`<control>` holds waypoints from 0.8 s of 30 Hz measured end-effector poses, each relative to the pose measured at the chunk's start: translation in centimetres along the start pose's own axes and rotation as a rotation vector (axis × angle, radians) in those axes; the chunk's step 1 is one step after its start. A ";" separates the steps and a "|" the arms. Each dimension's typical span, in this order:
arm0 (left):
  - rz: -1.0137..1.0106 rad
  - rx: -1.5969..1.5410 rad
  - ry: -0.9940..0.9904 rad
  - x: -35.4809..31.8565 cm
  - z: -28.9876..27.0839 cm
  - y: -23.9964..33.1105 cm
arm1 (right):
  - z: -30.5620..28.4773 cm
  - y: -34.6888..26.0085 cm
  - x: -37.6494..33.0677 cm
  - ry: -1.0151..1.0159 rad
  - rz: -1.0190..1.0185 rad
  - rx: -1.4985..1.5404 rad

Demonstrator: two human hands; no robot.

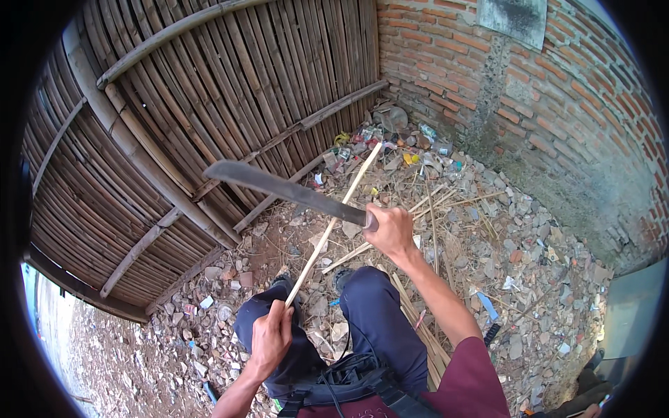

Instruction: The person shaves a long bamboo strip with a large knife and then uses a smaller knife to further thin and smooth the surface of the strip.

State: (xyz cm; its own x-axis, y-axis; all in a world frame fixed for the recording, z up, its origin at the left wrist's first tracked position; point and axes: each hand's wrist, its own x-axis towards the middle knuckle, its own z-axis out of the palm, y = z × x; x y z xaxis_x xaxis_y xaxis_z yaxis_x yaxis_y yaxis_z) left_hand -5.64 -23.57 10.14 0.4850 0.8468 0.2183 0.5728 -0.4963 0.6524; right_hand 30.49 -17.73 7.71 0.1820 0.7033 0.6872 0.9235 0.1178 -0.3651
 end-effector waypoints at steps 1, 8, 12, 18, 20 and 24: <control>-0.004 0.001 -0.018 -0.1 -0.2 0.1 | -0.2 0.1 0.1 -0.002 0.005 0.001; -0.001 -0.027 -0.010 -1.5 -0.5 0.4 | -1.2 4.2 2.5 0.017 0.256 0.150; -0.020 0.000 -0.016 -0.8 -0.2 0.5 | -0.6 1.8 1.4 0.027 -0.095 0.105; -0.002 0.077 0.010 -1.0 -0.3 0.4 | -1.3 4.2 2.6 0.007 0.267 0.127; 0.028 0.148 0.060 -1.1 -0.2 0.4 | -1.2 2.9 1.5 0.055 0.164 0.117; 0.042 0.119 0.078 0.2 -0.3 0.5 | -1.4 -1.1 -0.6 -0.145 -0.062 0.006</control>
State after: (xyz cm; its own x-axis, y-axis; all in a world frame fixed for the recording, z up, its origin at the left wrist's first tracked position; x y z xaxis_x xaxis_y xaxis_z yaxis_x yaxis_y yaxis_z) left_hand -5.46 -23.60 10.69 0.4599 0.8349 0.3024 0.6300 -0.5467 0.5515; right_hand 29.87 -19.27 8.55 0.0732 0.7884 0.6107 0.9293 0.1684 -0.3288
